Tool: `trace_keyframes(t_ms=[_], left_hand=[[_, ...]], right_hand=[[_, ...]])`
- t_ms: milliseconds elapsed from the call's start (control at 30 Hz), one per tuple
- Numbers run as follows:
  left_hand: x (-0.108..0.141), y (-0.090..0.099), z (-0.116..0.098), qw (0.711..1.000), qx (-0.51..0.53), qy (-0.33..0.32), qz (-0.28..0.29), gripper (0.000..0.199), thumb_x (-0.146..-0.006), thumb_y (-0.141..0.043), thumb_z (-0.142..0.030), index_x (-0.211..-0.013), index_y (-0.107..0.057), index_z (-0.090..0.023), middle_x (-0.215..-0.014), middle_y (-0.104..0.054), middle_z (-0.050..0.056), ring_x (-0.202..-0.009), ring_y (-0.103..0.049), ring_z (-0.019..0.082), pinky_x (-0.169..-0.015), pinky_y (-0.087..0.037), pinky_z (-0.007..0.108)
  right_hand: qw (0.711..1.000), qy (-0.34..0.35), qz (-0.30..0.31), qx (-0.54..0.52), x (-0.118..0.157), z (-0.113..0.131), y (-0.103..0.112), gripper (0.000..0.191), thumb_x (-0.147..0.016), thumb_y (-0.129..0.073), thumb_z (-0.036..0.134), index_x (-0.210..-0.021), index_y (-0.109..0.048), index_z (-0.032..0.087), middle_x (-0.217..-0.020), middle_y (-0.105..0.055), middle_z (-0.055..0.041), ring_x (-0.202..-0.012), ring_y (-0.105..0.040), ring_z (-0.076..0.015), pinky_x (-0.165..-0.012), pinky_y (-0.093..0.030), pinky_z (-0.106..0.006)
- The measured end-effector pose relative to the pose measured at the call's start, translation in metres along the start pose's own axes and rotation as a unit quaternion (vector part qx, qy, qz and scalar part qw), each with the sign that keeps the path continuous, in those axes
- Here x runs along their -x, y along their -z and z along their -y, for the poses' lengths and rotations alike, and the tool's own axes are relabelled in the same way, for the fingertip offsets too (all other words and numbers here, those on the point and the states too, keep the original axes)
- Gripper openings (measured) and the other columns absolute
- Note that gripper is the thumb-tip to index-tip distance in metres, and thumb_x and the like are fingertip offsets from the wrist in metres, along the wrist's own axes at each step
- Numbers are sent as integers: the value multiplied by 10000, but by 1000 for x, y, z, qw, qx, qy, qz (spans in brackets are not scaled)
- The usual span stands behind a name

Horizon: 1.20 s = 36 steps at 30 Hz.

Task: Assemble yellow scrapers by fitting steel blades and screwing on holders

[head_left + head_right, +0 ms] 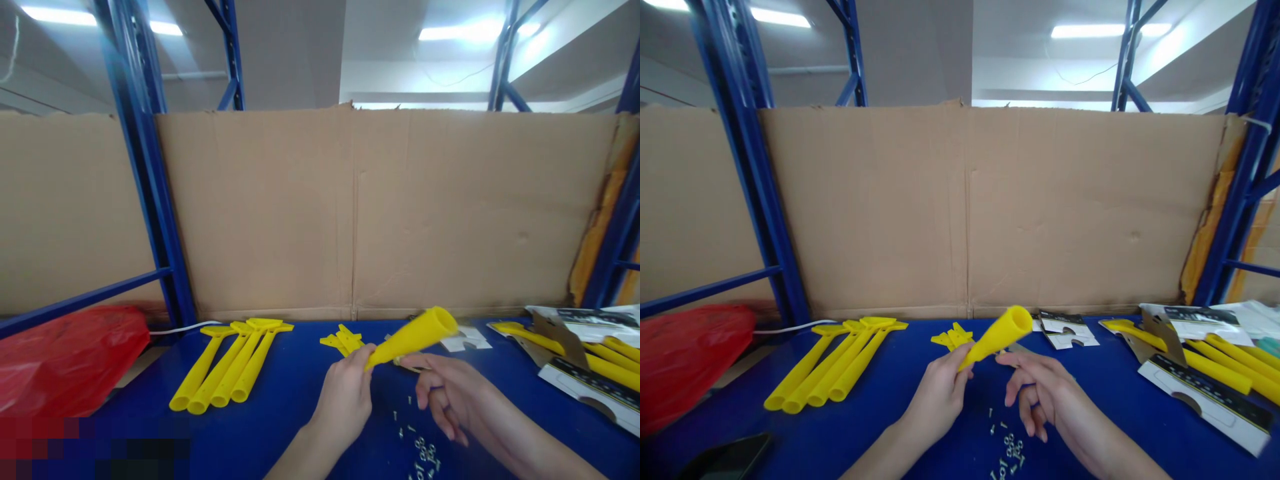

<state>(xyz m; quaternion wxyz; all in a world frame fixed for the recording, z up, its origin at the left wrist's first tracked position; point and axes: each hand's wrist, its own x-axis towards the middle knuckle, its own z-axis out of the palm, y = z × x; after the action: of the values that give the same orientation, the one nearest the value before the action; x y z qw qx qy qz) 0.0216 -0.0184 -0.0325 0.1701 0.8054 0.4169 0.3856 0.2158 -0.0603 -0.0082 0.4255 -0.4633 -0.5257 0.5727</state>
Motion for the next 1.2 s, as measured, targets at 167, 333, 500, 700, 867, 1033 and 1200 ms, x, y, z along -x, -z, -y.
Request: trace_keyframes(t_ms=[167, 333, 500, 700, 867, 1033, 1200], left_hand=[[-4, -11, 7, 973, 187, 135, -14, 210, -858, -439, -211, -989, -594, -159, -815, -668, 55, -650, -642, 149, -583, -509, 248], [-7, -12, 7, 937, 286, 198, -20, 216, -823, -488, -198, -1000, -587, -123, -923, -669, 80, -594, -626, 112, -527, -496, 227], [-7, -12, 8, 932, 301, 199, -11, 222, -821, -497, -192, -1007, -585, -107, -922, -670, 83, -588, -626, 105, -531, -491, 222], [-8, -8, 3, 924, 312, 222, 8, 226, -837, -463, -143, -1032, -559, -81, -965, -660, 109, -582, -618, 84, -535, -488, 204], [-8, -6, -6, 896, 361, 256, 33, 292, -837, -477, -177, -1104, -494, -61, -999, -645, 144, -556, -610, 84, -492, -484, 208], [-6, -3, -11, 885, 387, 244, 86, 309, -780, -560, -256, -1024, -514, -72, -957, -646, 133, -551, -606, 91, -482, -485, 214], [-4, -3, -12, 881, 395, 226, 126, 324, -740, -587, -306, -968, -533, -82, -901, -632, 105, -544, -602, 101, -445, -466, 207]], right_hand=[[963, 49, -62, 258, -9, -9, -1, 321, -743, -599, 438, -945, -640, 191, -592, -529, 29, -427, -447, -93, -384, -327, -215], [901, 81, -12, 425, -6, -17, -4, 156, -745, -639, 335, -666, -648, 201, -535, -540, 27, -503, -462, -102, -467, -313, -209], [876, 71, -3, 477, -5, -19, -2, 113, -715, -656, 313, -685, -665, 204, -564, -571, 23, -506, -471, -102, -473, -308, -199], [882, 93, 6, 462, -6, -19, -2, 97, -723, -563, 171, -696, -653, 192, -542, -542, 43, -493, -445, -88, -467, -303, -187], [916, 119, 0, 382, -9, -17, -4, 139, -777, -536, 210, -695, -646, 188, -552, -521, 45, -499, -419, -92, -473, -317, -198], [934, 160, -54, 314, -12, -16, -5, 140, -769, -592, 281, -711, -695, 206, -614, -614, 18, -547, -491, -118, -520, -393, -224], [928, 234, -88, 275, -14, -19, -1, 169, -786, -619, 334, -704, -737, 244, -700, -675, -14, -641, -592, -152, -581, -460, -249]])
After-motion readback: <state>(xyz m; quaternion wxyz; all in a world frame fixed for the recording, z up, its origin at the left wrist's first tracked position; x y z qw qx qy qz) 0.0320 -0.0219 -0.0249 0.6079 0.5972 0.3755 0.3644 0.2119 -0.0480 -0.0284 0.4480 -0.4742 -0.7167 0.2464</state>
